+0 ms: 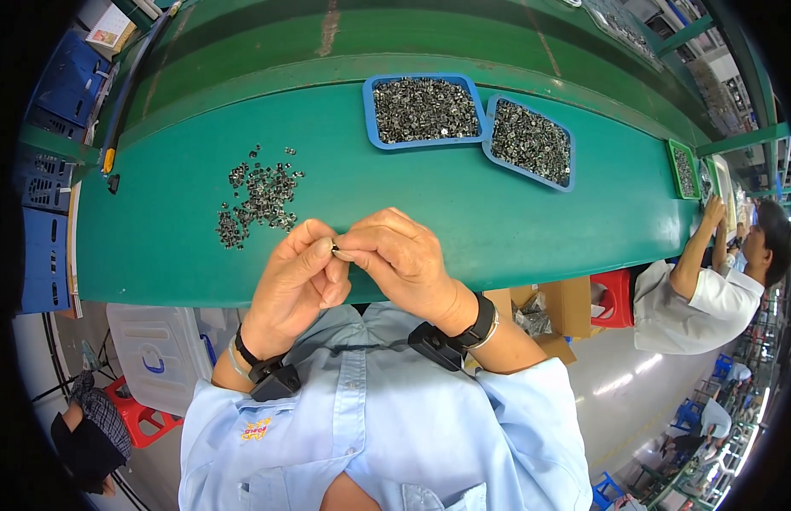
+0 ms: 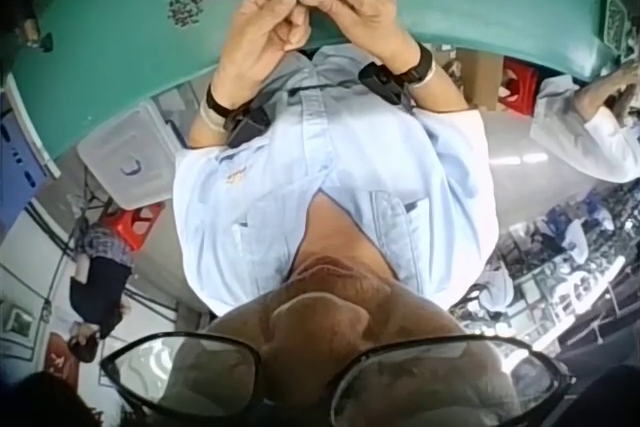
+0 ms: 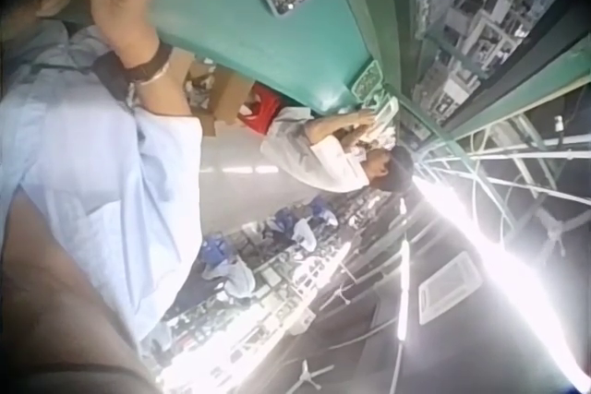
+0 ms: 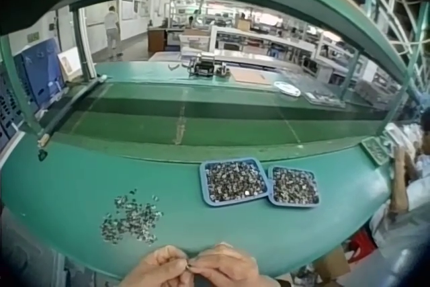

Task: The person is manually assembling small metal components on an industrial production line.

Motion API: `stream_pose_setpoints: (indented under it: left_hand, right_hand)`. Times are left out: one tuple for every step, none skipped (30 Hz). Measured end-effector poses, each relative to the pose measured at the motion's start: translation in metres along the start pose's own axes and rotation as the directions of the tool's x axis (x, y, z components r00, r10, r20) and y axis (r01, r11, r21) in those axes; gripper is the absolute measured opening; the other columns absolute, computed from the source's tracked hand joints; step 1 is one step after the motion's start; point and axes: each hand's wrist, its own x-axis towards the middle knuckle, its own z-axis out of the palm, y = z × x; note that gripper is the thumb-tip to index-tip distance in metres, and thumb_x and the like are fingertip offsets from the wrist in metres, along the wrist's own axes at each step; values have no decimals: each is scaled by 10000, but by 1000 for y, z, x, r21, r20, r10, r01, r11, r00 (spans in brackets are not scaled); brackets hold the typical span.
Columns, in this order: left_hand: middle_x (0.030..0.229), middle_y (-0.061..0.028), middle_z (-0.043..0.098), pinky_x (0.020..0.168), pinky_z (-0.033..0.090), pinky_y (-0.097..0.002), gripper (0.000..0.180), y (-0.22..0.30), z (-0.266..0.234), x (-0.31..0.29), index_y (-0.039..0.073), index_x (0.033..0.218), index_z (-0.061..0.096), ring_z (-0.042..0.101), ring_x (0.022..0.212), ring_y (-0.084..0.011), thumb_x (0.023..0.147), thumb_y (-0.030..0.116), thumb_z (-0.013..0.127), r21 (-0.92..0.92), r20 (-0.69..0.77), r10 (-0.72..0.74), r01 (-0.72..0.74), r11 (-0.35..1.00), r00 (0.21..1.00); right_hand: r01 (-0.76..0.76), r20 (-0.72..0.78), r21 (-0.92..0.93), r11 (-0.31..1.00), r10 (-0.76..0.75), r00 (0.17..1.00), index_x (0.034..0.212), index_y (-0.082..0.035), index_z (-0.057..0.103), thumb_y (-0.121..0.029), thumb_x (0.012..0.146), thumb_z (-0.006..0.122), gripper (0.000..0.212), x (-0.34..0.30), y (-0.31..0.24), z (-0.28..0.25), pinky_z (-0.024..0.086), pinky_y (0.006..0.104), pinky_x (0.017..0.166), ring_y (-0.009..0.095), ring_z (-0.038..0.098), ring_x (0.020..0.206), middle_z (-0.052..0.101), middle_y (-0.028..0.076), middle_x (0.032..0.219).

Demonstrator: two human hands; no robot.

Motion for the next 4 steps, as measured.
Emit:
stream_pose_setpoints:
  left_hand:
    - [657,-50,545,426,335,-275,172,0,0,0,68,929,503,440,462,-134,944,234,546,0,1,0,0,1000,1000]
    - [669,-53,550,428,342,-275,184,-1,0,0,70,933,502,449,473,-136,941,247,551,-37,6,-4,4,999,1000]
    - [680,-56,555,430,349,-276,197,-1,0,-1,71,936,501,459,484,-139,938,260,555,-74,11,-7,8,997,1000]
    - [692,-58,560,432,356,-277,210,-2,0,-1,72,940,500,468,495,-142,935,274,559,-110,16,-11,12,994,1000]
  right_hand:
    - [-48,1,15,999,48,999,855,-56,652,-59,770,703,99,-1,-1,1,482,315,691,220,605,750,647,72,831]
    - [-47,2,15,999,47,999,855,-56,652,-59,770,703,99,-2,-1,1,482,315,691,220,605,750,647,72,831]
    - [-91,-7,84,992,92,996,862,-70,653,-54,781,696,93,-3,-2,2,486,317,695,209,606,773,652,61,842]
    - [-134,-12,152,979,137,990,870,-84,655,-49,792,688,92,-4,-2,3,490,320,700,198,607,796,657,49,854]
